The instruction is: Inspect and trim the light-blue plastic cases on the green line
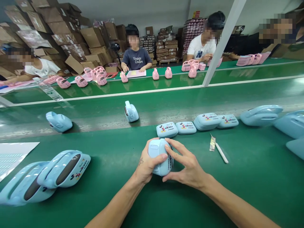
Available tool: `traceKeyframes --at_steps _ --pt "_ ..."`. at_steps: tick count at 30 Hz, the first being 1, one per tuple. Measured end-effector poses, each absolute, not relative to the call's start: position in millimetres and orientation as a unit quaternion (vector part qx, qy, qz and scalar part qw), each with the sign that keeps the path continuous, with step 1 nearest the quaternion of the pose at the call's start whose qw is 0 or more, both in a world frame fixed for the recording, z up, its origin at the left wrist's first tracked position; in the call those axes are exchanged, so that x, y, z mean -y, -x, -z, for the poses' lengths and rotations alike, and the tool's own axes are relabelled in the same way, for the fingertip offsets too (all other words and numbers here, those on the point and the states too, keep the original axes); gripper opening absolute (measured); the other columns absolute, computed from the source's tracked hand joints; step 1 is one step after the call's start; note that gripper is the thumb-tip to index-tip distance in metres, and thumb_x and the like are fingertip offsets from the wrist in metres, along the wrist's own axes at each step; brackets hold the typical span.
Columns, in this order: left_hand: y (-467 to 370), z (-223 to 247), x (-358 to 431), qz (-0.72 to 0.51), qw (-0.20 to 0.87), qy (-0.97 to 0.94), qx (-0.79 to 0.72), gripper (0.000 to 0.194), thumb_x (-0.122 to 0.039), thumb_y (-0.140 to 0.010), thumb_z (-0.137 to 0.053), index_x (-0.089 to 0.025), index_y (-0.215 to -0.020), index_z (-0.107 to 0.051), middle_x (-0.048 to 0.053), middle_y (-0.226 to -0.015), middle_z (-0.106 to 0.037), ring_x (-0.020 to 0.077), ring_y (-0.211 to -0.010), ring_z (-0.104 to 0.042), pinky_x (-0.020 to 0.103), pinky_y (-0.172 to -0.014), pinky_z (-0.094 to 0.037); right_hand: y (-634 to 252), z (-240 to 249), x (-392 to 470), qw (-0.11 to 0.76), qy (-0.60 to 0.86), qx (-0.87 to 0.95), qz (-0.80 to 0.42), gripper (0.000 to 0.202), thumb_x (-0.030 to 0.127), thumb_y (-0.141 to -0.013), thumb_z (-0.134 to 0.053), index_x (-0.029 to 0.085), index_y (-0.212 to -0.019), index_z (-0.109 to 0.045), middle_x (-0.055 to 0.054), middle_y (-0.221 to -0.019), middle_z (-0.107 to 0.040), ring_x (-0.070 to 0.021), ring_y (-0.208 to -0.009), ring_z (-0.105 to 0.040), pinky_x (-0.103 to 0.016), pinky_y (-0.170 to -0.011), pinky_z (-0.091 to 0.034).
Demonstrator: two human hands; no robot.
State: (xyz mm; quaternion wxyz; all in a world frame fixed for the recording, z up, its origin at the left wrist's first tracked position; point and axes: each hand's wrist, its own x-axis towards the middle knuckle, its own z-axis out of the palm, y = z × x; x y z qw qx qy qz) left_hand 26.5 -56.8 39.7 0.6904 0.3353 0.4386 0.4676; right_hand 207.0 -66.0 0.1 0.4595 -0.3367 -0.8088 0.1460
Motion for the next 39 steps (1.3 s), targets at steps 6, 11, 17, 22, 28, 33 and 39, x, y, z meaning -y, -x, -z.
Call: traceKeyframes --at_steps 6,11,17,22,28,33,39 --pt "-30 -40 60 -0.487 0.671 -0.317 -0.461 0.071 -0.031 -0.058 -0.093 -0.022 -0.119 -0.059 0.004 -0.101 -0.071 0.0222 -0.089 -0.066 0.036 -0.082 -0.055 -201 5 69 0.457 0.346 0.796 -0.195 0.106 0.052 -0.069 -0.089 0.031 -0.158 -0.035 -0.015 -0.162 -0.040 -0.0367 -0.145 -0.044 -0.055 -0.115 -0.045" --pt "-29 -28 57 -0.483 0.708 -0.294 -0.423 0.068 -0.032 -0.062 -0.090 -0.024 -0.122 -0.059 0.006 -0.109 -0.071 0.0263 -0.099 -0.066 0.039 -0.086 -0.055 -205 -1 62 0.435 0.334 0.800 -0.245 0.104 0.056 -0.068 -0.087 0.031 -0.157 -0.038 -0.014 -0.162 -0.039 -0.0370 -0.149 -0.037 -0.058 -0.119 -0.036" --pt "-15 -12 46 -0.428 0.749 -0.394 -0.318 0.093 -0.038 -0.053 -0.093 -0.026 -0.136 -0.052 0.011 -0.118 -0.071 0.0366 -0.109 -0.066 0.047 -0.094 -0.052 -223 -8 48 0.466 0.411 0.676 -0.395 0.072 0.058 -0.087 -0.070 0.027 -0.149 -0.049 -0.013 -0.151 -0.054 -0.0340 -0.141 -0.049 -0.057 -0.117 -0.039" --pt "-5 -14 41 -0.394 0.669 -0.529 -0.343 0.093 -0.043 -0.057 -0.090 -0.023 -0.138 -0.049 0.012 -0.128 -0.066 0.0364 -0.116 -0.063 0.043 -0.097 -0.051 -220 -4 43 0.488 0.358 0.566 -0.559 0.064 0.054 -0.074 -0.083 0.021 -0.125 -0.065 -0.008 -0.117 -0.072 -0.0274 -0.108 -0.067 -0.039 -0.092 -0.057" --pt "-9 -34 43 -0.346 0.574 -0.604 -0.431 0.081 -0.030 -0.057 -0.088 -0.023 -0.128 -0.050 0.008 -0.117 -0.068 0.0280 -0.101 -0.068 0.035 -0.083 -0.056 -215 -9 47 0.491 0.389 0.552 -0.551 0.061 0.042 -0.063 -0.093 0.023 -0.116 -0.069 -0.005 -0.112 -0.071 -0.0256 -0.106 -0.063 -0.036 -0.093 -0.050" --pt "-13 -42 46 -0.332 0.545 -0.622 -0.455 0.073 -0.027 -0.058 -0.085 -0.023 -0.124 -0.052 0.006 -0.112 -0.069 0.0236 -0.091 -0.068 0.031 -0.075 -0.057 -215 -10 50 0.480 0.401 0.573 -0.529 0.060 0.037 -0.065 -0.091 0.025 -0.118 -0.067 -0.005 -0.117 -0.069 -0.0269 -0.113 -0.061 -0.038 -0.099 -0.046" --pt "-18 -44 48 -0.340 0.545 -0.607 -0.469 0.070 -0.033 -0.059 -0.088 -0.023 -0.119 -0.055 0.004 -0.103 -0.072 0.0228 -0.087 -0.070 0.030 -0.070 -0.058 -214 -13 55 0.481 0.417 0.581 -0.507 0.055 0.033 -0.064 -0.090 0.025 -0.114 -0.068 -0.004 -0.115 -0.068 -0.0261 -0.107 -0.061 -0.036 -0.092 -0.047"
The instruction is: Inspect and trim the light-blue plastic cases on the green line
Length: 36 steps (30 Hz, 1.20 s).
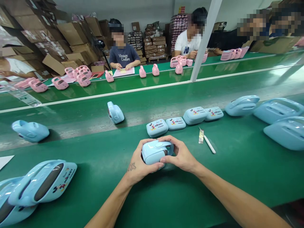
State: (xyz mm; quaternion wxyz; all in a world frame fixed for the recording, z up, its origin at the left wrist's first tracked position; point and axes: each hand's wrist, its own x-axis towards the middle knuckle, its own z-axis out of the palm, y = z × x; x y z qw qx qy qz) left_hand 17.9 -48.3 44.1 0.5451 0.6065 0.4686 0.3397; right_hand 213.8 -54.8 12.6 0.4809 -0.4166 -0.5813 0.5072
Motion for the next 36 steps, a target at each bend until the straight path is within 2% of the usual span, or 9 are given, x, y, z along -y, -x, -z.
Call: traceKeyframes --at_steps 7,14,19,21,23,26,29,33,36 --pt "-18 -39 48 -0.347 0.496 -0.635 -0.481 0.064 -0.029 -0.060 -0.085 -0.023 -0.117 -0.057 0.005 -0.107 -0.071 0.0225 -0.091 -0.069 0.031 -0.076 -0.057 -209 -15 59 0.495 0.439 0.548 -0.512 0.048 0.036 -0.065 -0.088 0.025 -0.107 -0.070 -0.002 -0.106 -0.069 -0.0231 -0.095 -0.062 -0.034 -0.085 -0.048" --pt "-19 -35 46 -0.378 0.524 -0.587 -0.487 0.063 -0.028 -0.057 -0.089 -0.023 -0.114 -0.061 0.003 -0.100 -0.072 0.0210 -0.084 -0.068 0.028 -0.070 -0.055 -206 -16 54 0.495 0.446 0.547 -0.507 0.045 0.036 -0.068 -0.087 0.024 -0.108 -0.069 -0.002 -0.104 -0.070 -0.0244 -0.097 -0.063 -0.038 -0.089 -0.050" --pt "-20 -29 42 -0.507 0.641 -0.360 -0.449 0.060 -0.037 -0.052 -0.093 -0.023 -0.105 -0.066 0.001 -0.096 -0.075 0.0211 -0.085 -0.069 0.029 -0.073 -0.057 -199 -8 55 0.612 0.374 0.458 -0.526 0.066 0.041 -0.077 -0.082 0.029 -0.135 -0.052 -0.009 -0.142 -0.057 -0.0280 -0.133 -0.054 -0.045 -0.114 -0.041" --pt "-20 -25 42 -0.552 0.677 -0.257 -0.414 0.056 -0.044 -0.054 -0.092 -0.023 -0.099 -0.067 0.002 -0.095 -0.076 0.0222 -0.084 -0.070 0.033 -0.076 -0.058 -189 -2 60 0.593 0.340 0.431 -0.589 0.079 0.042 -0.073 -0.087 0.029 -0.139 -0.048 -0.010 -0.148 -0.054 -0.0291 -0.137 -0.052 -0.047 -0.116 -0.041" --pt "-20 -21 42 -0.568 0.688 -0.207 -0.402 0.054 -0.047 -0.054 -0.092 -0.022 -0.095 -0.069 0.002 -0.092 -0.077 0.0232 -0.082 -0.071 0.035 -0.078 -0.059 -178 3 65 0.539 0.306 0.417 -0.665 0.081 0.043 -0.066 -0.092 0.028 -0.135 -0.051 -0.011 -0.142 -0.060 -0.0309 -0.132 -0.058 -0.049 -0.112 -0.046" --pt "-15 -18 40 -0.560 0.689 -0.243 -0.391 0.056 -0.046 -0.053 -0.094 -0.022 -0.098 -0.070 0.001 -0.089 -0.076 0.0215 -0.079 -0.071 0.032 -0.075 -0.059 -171 2 69 0.510 0.308 0.404 -0.694 0.075 0.039 -0.059 -0.096 0.024 -0.123 -0.059 -0.009 -0.124 -0.072 -0.0316 -0.118 -0.067 -0.049 -0.104 -0.053" --pt "-11 -20 36 -0.521 0.684 -0.344 -0.377 0.065 -0.036 -0.052 -0.096 -0.022 -0.109 -0.068 0.003 -0.095 -0.077 0.0216 -0.085 -0.072 0.028 -0.074 -0.057 -183 -8 65 0.548 0.345 0.435 -0.625 0.072 0.038 -0.063 -0.093 0.024 -0.125 -0.060 -0.008 -0.126 -0.071 -0.0300 -0.119 -0.066 -0.044 -0.102 -0.054" --pt "-12 -23 35 -0.467 0.694 -0.402 -0.372 0.078 -0.030 -0.048 -0.097 -0.022 -0.120 -0.067 0.006 -0.111 -0.076 0.0285 -0.107 -0.071 0.034 -0.092 -0.056 -206 -17 59 0.549 0.365 0.504 -0.558 0.069 0.043 -0.073 -0.086 0.022 -0.133 -0.060 -0.010 -0.132 -0.067 -0.0295 -0.123 -0.062 -0.042 -0.105 -0.050" --pt "-15 -22 38 -0.453 0.692 -0.418 -0.376 0.079 -0.034 -0.049 -0.097 -0.020 -0.121 -0.067 0.008 -0.112 -0.077 0.0312 -0.110 -0.070 0.039 -0.098 -0.054 -212 -16 58 0.537 0.373 0.518 -0.552 0.069 0.044 -0.075 -0.084 0.021 -0.134 -0.060 -0.010 -0.133 -0.067 -0.0302 -0.123 -0.062 -0.043 -0.106 -0.048"
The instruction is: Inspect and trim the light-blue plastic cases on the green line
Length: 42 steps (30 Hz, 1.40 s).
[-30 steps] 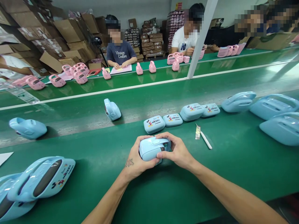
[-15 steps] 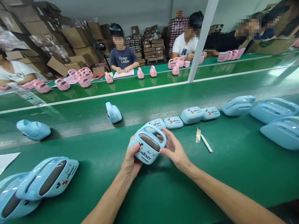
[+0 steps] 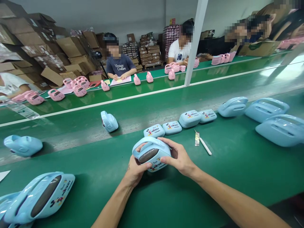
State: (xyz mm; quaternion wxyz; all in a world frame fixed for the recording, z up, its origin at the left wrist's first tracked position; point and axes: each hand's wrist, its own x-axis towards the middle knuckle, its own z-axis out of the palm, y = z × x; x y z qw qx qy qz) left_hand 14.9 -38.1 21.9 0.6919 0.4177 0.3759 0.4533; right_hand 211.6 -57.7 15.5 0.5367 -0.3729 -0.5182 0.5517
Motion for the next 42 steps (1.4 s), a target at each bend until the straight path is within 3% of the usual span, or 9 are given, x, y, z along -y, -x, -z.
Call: traceKeyframes --at_steps 6,9,15,21,26,33,36,38,42 --pt "-17 -19 40 -0.460 0.660 -0.438 -0.401 0.076 -0.036 -0.047 -0.096 -0.020 -0.116 -0.068 0.008 -0.113 -0.076 0.0324 -0.110 -0.070 0.042 -0.097 -0.056 -216 -16 57 0.526 0.363 0.552 -0.536 0.069 0.049 -0.078 -0.080 0.022 -0.137 -0.059 -0.010 -0.134 -0.066 -0.0305 -0.122 -0.061 -0.041 -0.105 -0.048" --pt "-21 -19 41 -0.456 0.611 -0.490 -0.422 0.069 -0.037 -0.051 -0.093 -0.019 -0.112 -0.068 0.008 -0.113 -0.076 0.0319 -0.110 -0.070 0.042 -0.098 -0.056 -220 -17 54 0.532 0.352 0.573 -0.514 0.061 0.061 -0.088 -0.064 0.022 -0.135 -0.062 -0.009 -0.132 -0.068 -0.0306 -0.121 -0.062 -0.041 -0.104 -0.046" --pt "-34 -16 57 -0.426 0.454 -0.596 -0.507 0.065 -0.034 -0.056 -0.091 -0.022 -0.112 -0.062 0.003 -0.101 -0.073 0.0242 -0.089 -0.071 0.035 -0.078 -0.059 -215 -11 51 0.556 0.443 0.522 -0.471 0.078 0.079 -0.094 -0.029 0.018 -0.104 -0.078 -0.009 -0.097 -0.078 -0.0273 -0.094 -0.071 -0.037 -0.085 -0.051" --pt "-38 -9 63 -0.386 0.419 -0.651 -0.502 0.058 -0.037 -0.061 -0.087 -0.024 -0.111 -0.062 0.002 -0.101 -0.070 0.0230 -0.088 -0.068 0.035 -0.079 -0.057 -211 -3 47 0.553 0.443 0.496 -0.501 0.088 0.086 -0.089 -0.026 0.018 -0.085 -0.081 -0.008 -0.075 -0.076 -0.0233 -0.073 -0.069 -0.032 -0.068 -0.050" --pt "-43 -3 64 -0.393 0.409 -0.655 -0.500 0.057 -0.036 -0.061 -0.087 -0.025 -0.112 -0.064 0.003 -0.106 -0.070 0.0255 -0.097 -0.068 0.039 -0.090 -0.055 -211 1 44 0.547 0.489 0.485 -0.476 0.089 0.086 -0.088 -0.024 0.020 -0.081 -0.082 -0.007 -0.069 -0.074 -0.0246 -0.073 -0.069 -0.034 -0.069 -0.050" --pt "-49 -10 68 -0.392 0.413 -0.632 -0.526 0.057 -0.036 -0.061 -0.087 -0.024 -0.111 -0.063 0.003 -0.103 -0.071 0.0251 -0.094 -0.069 0.037 -0.085 -0.056 -211 4 40 0.540 0.516 0.458 -0.482 0.082 0.081 -0.091 -0.033 0.016 -0.083 -0.082 -0.009 -0.064 -0.073 -0.0265 -0.072 -0.069 -0.035 -0.066 -0.049" --pt "-43 -12 64 -0.393 0.444 -0.618 -0.516 0.060 -0.038 -0.058 -0.090 -0.023 -0.111 -0.066 0.003 -0.102 -0.074 0.0261 -0.094 -0.070 0.038 -0.085 -0.057 -213 0 39 0.556 0.454 0.471 -0.513 0.077 0.078 -0.091 -0.037 0.015 -0.087 -0.081 -0.010 -0.075 -0.076 -0.0270 -0.078 -0.071 -0.036 -0.074 -0.052" --pt "-38 -11 60 -0.424 0.507 -0.563 -0.497 0.068 -0.041 -0.055 -0.092 -0.022 -0.115 -0.066 0.004 -0.105 -0.075 0.0285 -0.097 -0.071 0.039 -0.087 -0.058 -215 -5 41 0.574 0.367 0.501 -0.534 0.070 0.077 -0.089 -0.045 0.017 -0.108 -0.076 -0.011 -0.102 -0.078 -0.0294 -0.100 -0.071 -0.040 -0.090 -0.053" --pt "-29 -5 53 -0.506 0.609 -0.423 -0.441 0.083 -0.048 -0.052 -0.093 -0.025 -0.125 -0.061 0.007 -0.120 -0.073 0.0317 -0.112 -0.069 0.039 -0.092 -0.058 -219 -16 47 0.542 0.307 0.578 -0.527 0.086 0.061 -0.071 -0.082 0.026 -0.143 -0.052 -0.010 -0.144 -0.059 -0.0312 -0.132 -0.056 -0.044 -0.110 -0.044"
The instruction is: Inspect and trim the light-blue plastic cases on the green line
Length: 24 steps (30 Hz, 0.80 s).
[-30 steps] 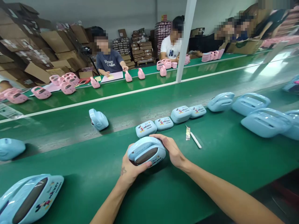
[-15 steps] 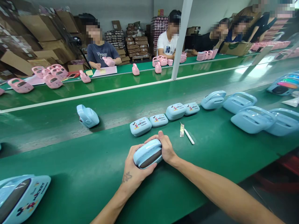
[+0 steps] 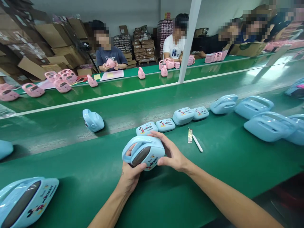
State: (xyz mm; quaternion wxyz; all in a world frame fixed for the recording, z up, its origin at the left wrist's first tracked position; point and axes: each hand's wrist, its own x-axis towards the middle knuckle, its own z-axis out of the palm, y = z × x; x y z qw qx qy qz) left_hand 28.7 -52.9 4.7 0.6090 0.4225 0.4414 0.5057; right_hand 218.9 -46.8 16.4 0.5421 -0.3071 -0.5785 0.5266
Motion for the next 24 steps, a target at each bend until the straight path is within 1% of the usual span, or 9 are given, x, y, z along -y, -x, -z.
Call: traceKeyframes --at_steps 2,5,8,11,15,17,20,21,24 --pt "-22 -2 47 -0.501 0.609 -0.431 -0.439 0.084 -0.046 -0.048 -0.095 -0.025 -0.122 -0.062 0.007 -0.119 -0.073 0.0325 -0.113 -0.069 0.040 -0.094 -0.057 -221 -21 49 0.520 0.342 0.597 -0.506 0.086 0.048 -0.067 -0.089 0.026 -0.141 -0.053 -0.010 -0.140 -0.061 -0.0297 -0.126 -0.060 -0.042 -0.107 -0.047" --pt "-11 -3 35 -0.464 0.574 -0.513 -0.439 0.085 -0.042 -0.040 -0.100 -0.022 -0.115 -0.066 0.008 -0.113 -0.075 0.0352 -0.113 -0.069 0.042 -0.098 -0.056 -227 -27 49 0.513 0.354 0.639 -0.452 0.077 0.039 -0.066 -0.090 0.024 -0.134 -0.058 -0.010 -0.132 -0.065 -0.0294 -0.120 -0.063 -0.042 -0.104 -0.050" --pt "-3 -12 28 -0.468 0.565 -0.561 -0.384 0.094 -0.043 -0.036 -0.101 -0.025 -0.120 -0.063 0.012 -0.125 -0.073 0.0367 -0.119 -0.067 0.045 -0.102 -0.054 -233 -30 48 0.501 0.337 0.705 -0.372 0.072 0.031 -0.065 -0.089 0.024 -0.132 -0.061 -0.011 -0.133 -0.065 -0.0316 -0.125 -0.060 -0.047 -0.109 -0.045" --pt "-3 -27 31 -0.446 0.531 -0.621 -0.366 0.092 -0.041 -0.041 -0.101 -0.027 -0.125 -0.065 0.014 -0.134 -0.069 0.0362 -0.124 -0.065 0.048 -0.109 -0.049 -235 -28 48 0.475 0.330 0.743 -0.338 0.071 0.023 -0.065 -0.085 0.026 -0.132 -0.062 -0.010 -0.133 -0.065 -0.0333 -0.126 -0.059 -0.051 -0.111 -0.043" --pt "-13 -39 46 -0.357 0.433 -0.705 -0.433 0.082 -0.037 -0.055 -0.097 -0.028 -0.131 -0.066 0.008 -0.131 -0.072 0.0334 -0.121 -0.066 0.048 -0.110 -0.048 -231 -23 51 0.459 0.304 0.744 -0.378 0.064 0.021 -0.070 -0.078 0.027 -0.132 -0.061 -0.010 -0.137 -0.063 -0.0326 -0.130 -0.057 -0.050 -0.113 -0.042" --pt "-18 -39 52 -0.358 0.398 -0.709 -0.459 0.075 -0.037 -0.062 -0.093 -0.028 -0.131 -0.067 0.007 -0.129 -0.073 0.0322 -0.118 -0.068 0.046 -0.108 -0.051 -228 -20 54 0.454 0.307 0.724 -0.418 0.065 0.021 -0.074 -0.074 0.027 -0.137 -0.056 -0.010 -0.147 -0.054 -0.0321 -0.138 -0.049 -0.049 -0.118 -0.036" --pt "-26 -35 59 -0.397 0.346 -0.696 -0.488 0.065 -0.038 -0.066 -0.091 -0.027 -0.126 -0.070 0.007 -0.130 -0.072 0.0314 -0.118 -0.068 0.044 -0.107 -0.052 -222 -15 61 0.466 0.337 0.660 -0.484 0.073 0.023 -0.079 -0.066 0.028 -0.149 -0.043 -0.007 -0.159 -0.039 -0.0322 -0.149 -0.034 -0.050 -0.124 -0.025" --pt "-27 -33 61 -0.410 0.329 -0.694 -0.491 0.062 -0.037 -0.067 -0.090 -0.026 -0.125 -0.071 0.007 -0.130 -0.072 0.0310 -0.118 -0.068 0.044 -0.107 -0.052 -220 -13 65 0.476 0.347 0.629 -0.507 0.074 0.023 -0.080 -0.063 0.028 -0.151 -0.040 -0.007 -0.158 -0.039 -0.0325 -0.148 -0.034 -0.050 -0.123 -0.026" --pt "-32 -30 65 -0.435 0.281 -0.714 -0.471 0.055 -0.034 -0.071 -0.087 -0.026 -0.123 -0.071 0.008 -0.129 -0.072 0.0288 -0.117 -0.069 0.044 -0.104 -0.054 -213 -8 75 0.503 0.376 0.539 -0.562 0.071 0.029 -0.084 -0.060 0.027 -0.151 -0.038 -0.008 -0.150 -0.047 -0.0329 -0.134 -0.049 -0.051 -0.115 -0.038"
